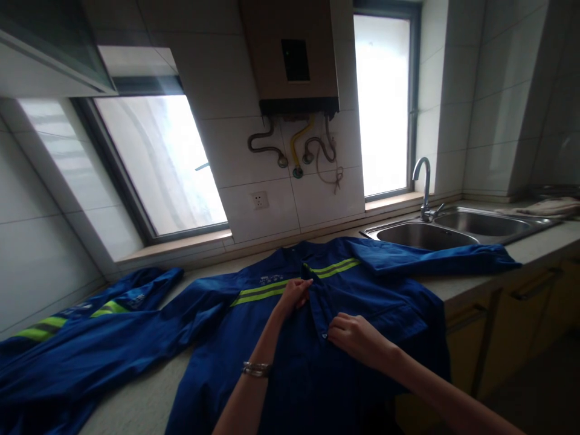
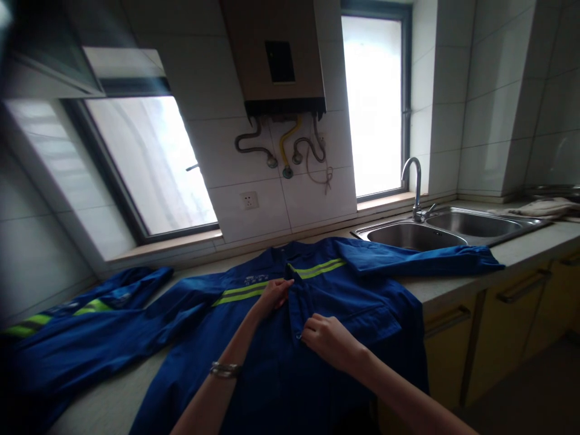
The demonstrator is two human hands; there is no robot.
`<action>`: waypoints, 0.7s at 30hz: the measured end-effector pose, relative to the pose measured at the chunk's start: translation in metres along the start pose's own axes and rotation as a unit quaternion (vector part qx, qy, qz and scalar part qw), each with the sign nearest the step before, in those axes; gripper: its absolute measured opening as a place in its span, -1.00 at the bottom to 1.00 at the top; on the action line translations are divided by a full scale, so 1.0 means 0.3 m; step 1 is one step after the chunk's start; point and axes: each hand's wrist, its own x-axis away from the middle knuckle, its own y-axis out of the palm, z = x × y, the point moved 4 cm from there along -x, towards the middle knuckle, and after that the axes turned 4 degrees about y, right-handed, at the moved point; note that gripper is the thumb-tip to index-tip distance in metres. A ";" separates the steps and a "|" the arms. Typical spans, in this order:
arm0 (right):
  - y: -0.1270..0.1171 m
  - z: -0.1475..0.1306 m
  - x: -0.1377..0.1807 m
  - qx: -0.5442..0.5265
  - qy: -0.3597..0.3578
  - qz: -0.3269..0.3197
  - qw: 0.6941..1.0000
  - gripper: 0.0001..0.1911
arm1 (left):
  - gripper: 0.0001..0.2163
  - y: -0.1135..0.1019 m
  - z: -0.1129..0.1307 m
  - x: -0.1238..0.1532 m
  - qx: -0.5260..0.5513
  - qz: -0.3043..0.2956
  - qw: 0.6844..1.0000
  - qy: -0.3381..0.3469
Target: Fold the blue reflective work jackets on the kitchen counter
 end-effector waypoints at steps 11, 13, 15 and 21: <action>0.010 0.029 -0.002 -0.077 0.066 0.023 0.995 -0.80 | -0.61 0.068 0.030 0.239 -0.056 -0.175 0.982 -0.043; 0.013 0.044 -0.005 -0.111 0.115 0.032 0.987 -0.84 | -0.61 0.077 0.027 0.249 -0.055 -0.132 0.990 -0.013; 0.015 0.055 -0.011 -0.136 0.151 0.034 0.979 -0.87 | -0.60 0.085 0.020 0.254 -0.055 -0.095 0.994 0.008; 0.021 0.074 -0.034 -0.157 0.194 0.025 0.968 -0.94 | -0.58 0.094 0.007 0.259 -0.034 -0.070 0.997 0.007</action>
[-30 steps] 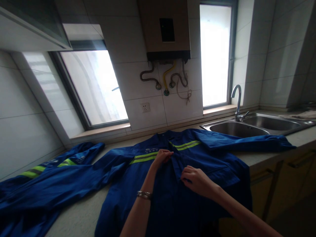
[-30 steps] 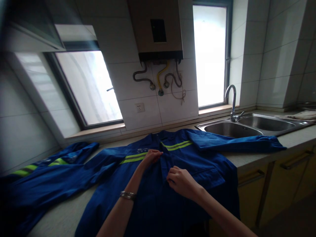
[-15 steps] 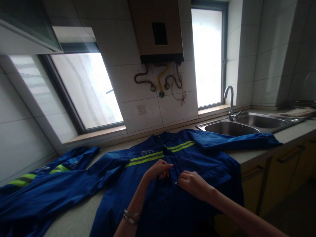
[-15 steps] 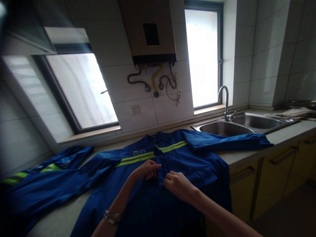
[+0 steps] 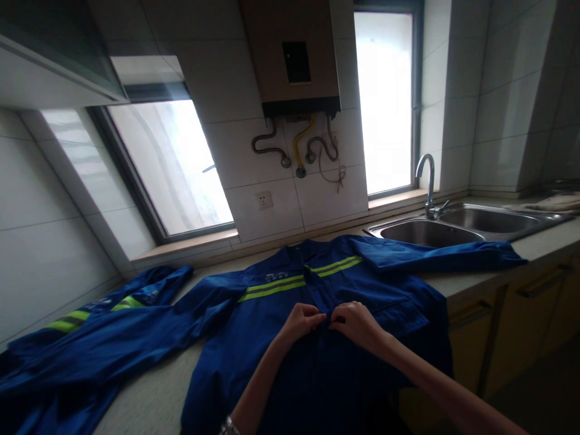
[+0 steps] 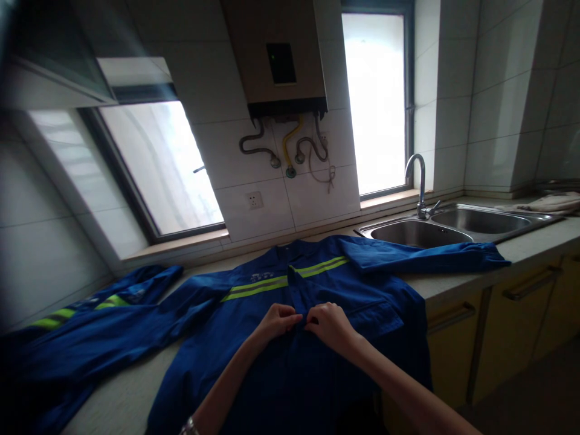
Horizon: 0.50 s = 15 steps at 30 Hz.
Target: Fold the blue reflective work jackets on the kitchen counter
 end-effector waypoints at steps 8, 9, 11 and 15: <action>-0.011 -0.011 -0.022 0.027 0.045 -0.001 0.999 -0.92 | -0.57 0.014 0.017 0.002 0.065 0.011 0.998 0.006; -0.016 -0.016 -0.020 0.027 0.047 -0.005 0.999 -0.93 | -0.56 0.015 0.018 0.003 0.064 0.015 0.998 0.007; -0.029 -0.035 -0.008 0.020 0.045 -0.008 0.999 -0.94 | -0.56 0.014 0.022 0.006 0.065 0.023 0.998 0.012; -0.067 -0.099 0.072 0.024 0.046 0.064 0.997 -0.94 | -0.56 0.011 0.031 0.015 0.087 0.040 0.995 0.027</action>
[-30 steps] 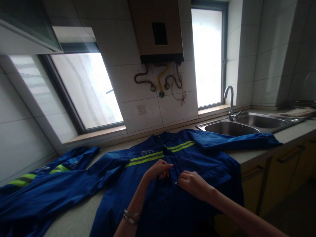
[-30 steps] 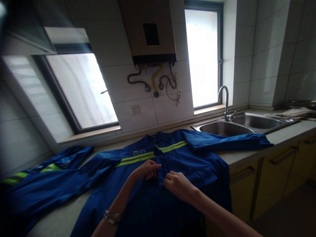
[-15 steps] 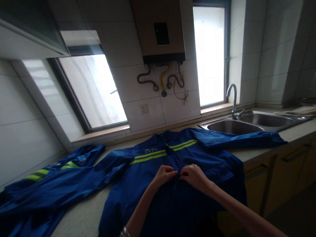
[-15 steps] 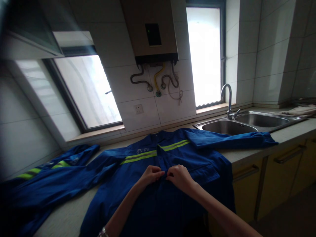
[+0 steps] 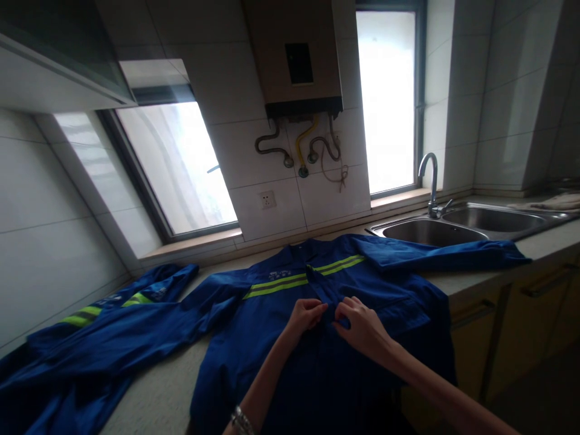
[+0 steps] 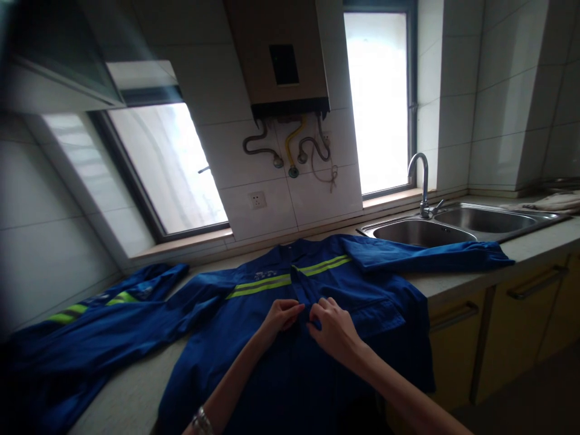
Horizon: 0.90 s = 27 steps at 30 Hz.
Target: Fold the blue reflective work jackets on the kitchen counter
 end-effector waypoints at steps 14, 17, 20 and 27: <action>0.129 0.138 0.379 0.051 0.129 -0.123 0.983 -0.92 | -0.63 0.075 0.050 0.042 -0.139 -0.068 0.987 0.029; 0.114 0.170 0.386 0.075 0.153 -0.107 0.980 -0.87 | -0.67 0.101 0.075 0.057 -0.156 -0.136 0.978 -0.035; 0.123 0.186 0.389 0.096 0.170 -0.104 0.975 -0.73 | -0.71 0.130 0.075 0.096 -0.163 -0.239 0.946 -0.148; 0.182 0.186 0.365 0.083 0.143 -0.128 0.978 -0.76 | -0.81 0.159 0.036 0.172 -0.164 -0.112 0.973 -0.120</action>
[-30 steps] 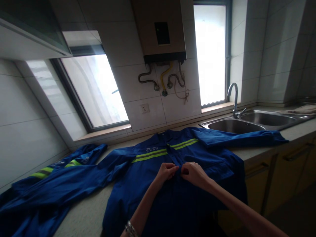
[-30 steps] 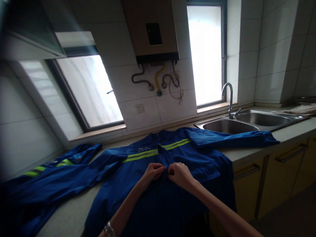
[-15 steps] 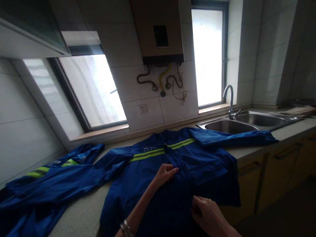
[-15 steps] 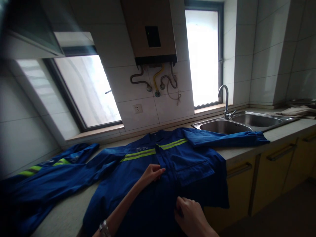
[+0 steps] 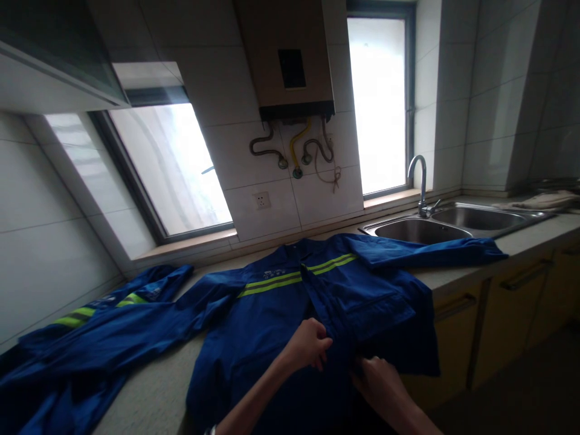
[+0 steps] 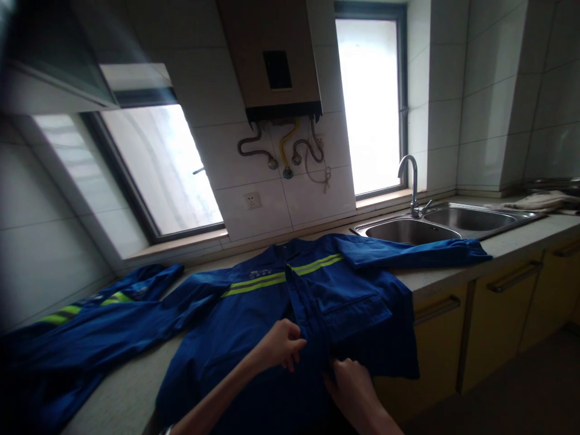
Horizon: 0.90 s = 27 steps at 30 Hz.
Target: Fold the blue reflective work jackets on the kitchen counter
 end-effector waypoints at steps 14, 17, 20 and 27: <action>-0.213 -0.114 0.010 -0.323 -0.048 0.069 0.943 -0.72 | -0.61 -0.014 0.063 0.089 0.154 0.010 0.988 -0.007; -0.295 -0.158 -0.002 -0.317 -0.077 0.077 0.942 -0.75 | -0.63 -0.036 0.088 0.091 0.170 0.047 0.983 0.044; -0.363 -0.190 0.009 -0.227 -0.102 0.158 0.956 -0.91 | -0.62 -0.046 0.119 0.103 0.167 0.051 0.981 0.082; -0.357 -0.250 0.070 -0.010 -0.270 0.219 0.937 -0.82 | -0.60 -0.047 0.131 0.114 0.195 0.103 0.973 0.062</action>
